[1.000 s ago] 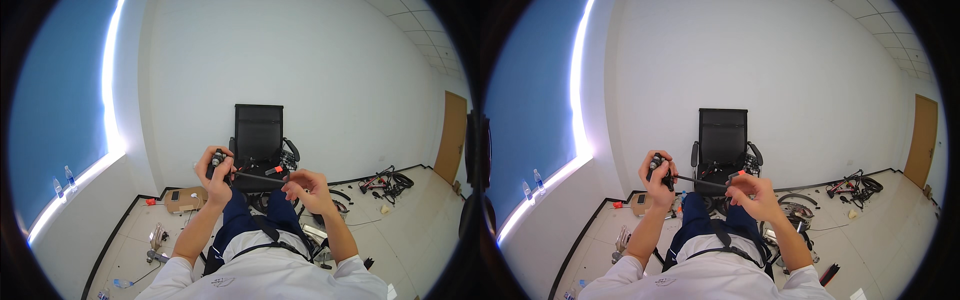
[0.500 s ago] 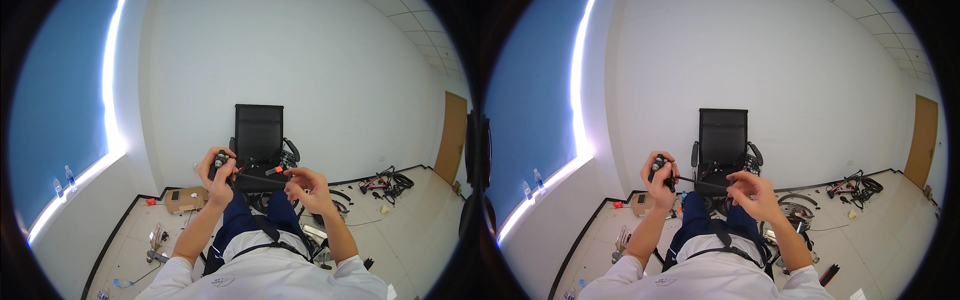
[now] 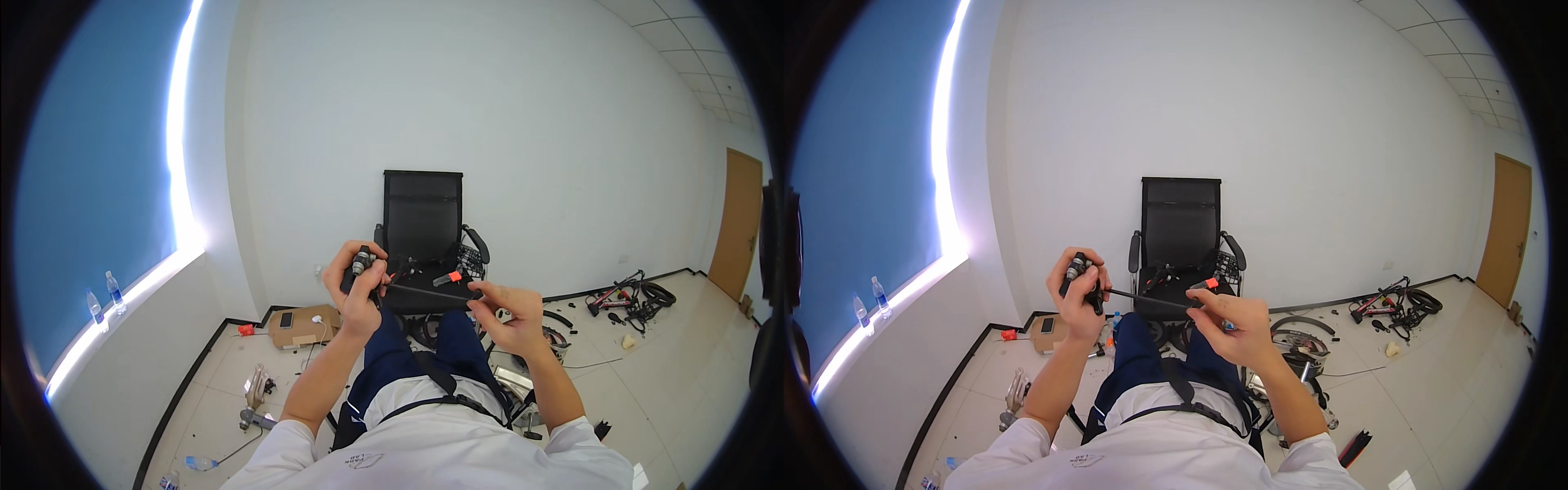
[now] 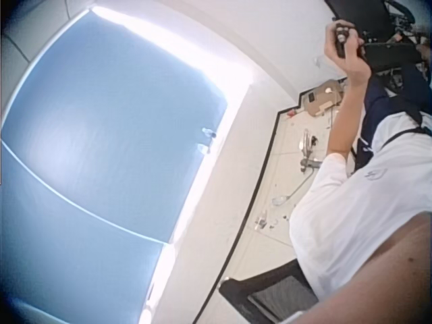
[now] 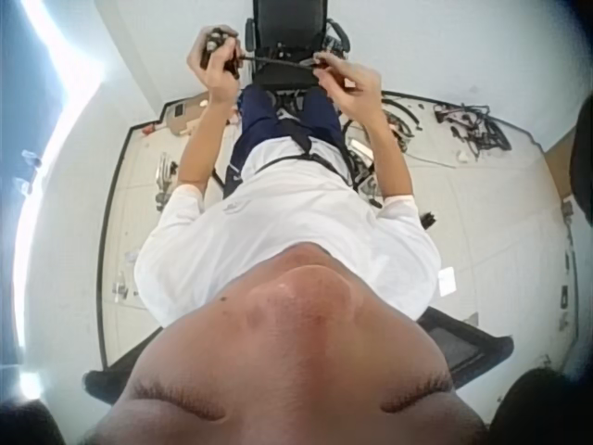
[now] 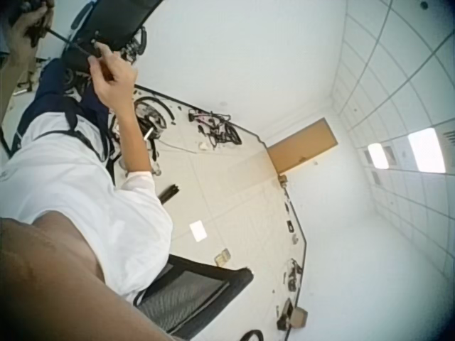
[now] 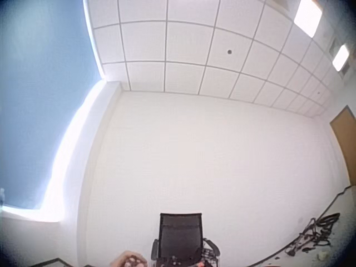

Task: The person holds a small black electronic component in the left hand and uses a thin metal tool in the right hand to probe or adjust internal parts. The person repeatedly inserts and removes the tool while rotating the component, working on the same small object throughout the clip.

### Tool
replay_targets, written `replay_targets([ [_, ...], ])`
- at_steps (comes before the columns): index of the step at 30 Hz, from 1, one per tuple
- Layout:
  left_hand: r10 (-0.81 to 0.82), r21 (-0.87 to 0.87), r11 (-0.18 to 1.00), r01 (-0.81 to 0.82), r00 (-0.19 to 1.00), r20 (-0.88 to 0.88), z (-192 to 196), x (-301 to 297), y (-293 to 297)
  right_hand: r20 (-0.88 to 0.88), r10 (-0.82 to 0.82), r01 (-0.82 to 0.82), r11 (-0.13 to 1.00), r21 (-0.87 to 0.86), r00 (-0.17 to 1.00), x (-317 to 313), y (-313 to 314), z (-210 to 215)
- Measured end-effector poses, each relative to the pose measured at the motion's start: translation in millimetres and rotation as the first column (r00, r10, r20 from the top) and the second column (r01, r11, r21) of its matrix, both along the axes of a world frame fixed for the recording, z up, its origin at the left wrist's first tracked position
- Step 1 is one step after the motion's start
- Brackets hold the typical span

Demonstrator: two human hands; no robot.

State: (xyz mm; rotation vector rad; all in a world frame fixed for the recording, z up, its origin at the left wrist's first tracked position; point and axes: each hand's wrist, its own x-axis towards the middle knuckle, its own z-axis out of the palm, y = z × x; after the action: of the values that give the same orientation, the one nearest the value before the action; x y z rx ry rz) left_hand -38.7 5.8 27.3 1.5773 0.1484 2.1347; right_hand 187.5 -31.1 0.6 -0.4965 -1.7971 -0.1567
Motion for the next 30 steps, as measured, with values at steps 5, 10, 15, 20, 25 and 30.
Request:
replay_targets([
  [5, -0.032, -0.016, 0.999, 0.032, 0.999, 0.01, -1, -1, 3, 0.057, -0.048, 0.038, 0.985, 0.165, 0.997, -2, 0, 2],
  [10, -0.06, -0.014, 0.998, 0.06, 0.998, 0.033, 1, 0, 2, 0.079, -0.071, 0.05, 0.968, 0.247, 0.994, -2, -5, 6],
  [15, -0.092, -0.036, 0.995, 0.093, 0.995, 0.027, 0, 0, 3, 0.075, -0.039, 0.014, 0.954, 0.301, 0.996, -2, -3, 5],
  [20, -0.082, -0.043, 0.996, 0.083, 0.996, 0.016, 1, 0, 1, 0.072, -0.008, -0.008, 0.976, 0.218, 0.997, -5, -7, 2],
  [25, -0.077, -0.044, 0.996, 0.076, 0.997, -0.015, -1, 0, 2, 0.148, -0.066, 0.025, 0.964, 0.263, 0.987, 0, 1, -3],
  [30, -0.084, -0.064, 0.994, 0.084, 0.996, -0.002, 0, 0, 4, 0.248, -0.334, 0.156, 0.827, 0.54, 0.909, 0, 3, 1],
])
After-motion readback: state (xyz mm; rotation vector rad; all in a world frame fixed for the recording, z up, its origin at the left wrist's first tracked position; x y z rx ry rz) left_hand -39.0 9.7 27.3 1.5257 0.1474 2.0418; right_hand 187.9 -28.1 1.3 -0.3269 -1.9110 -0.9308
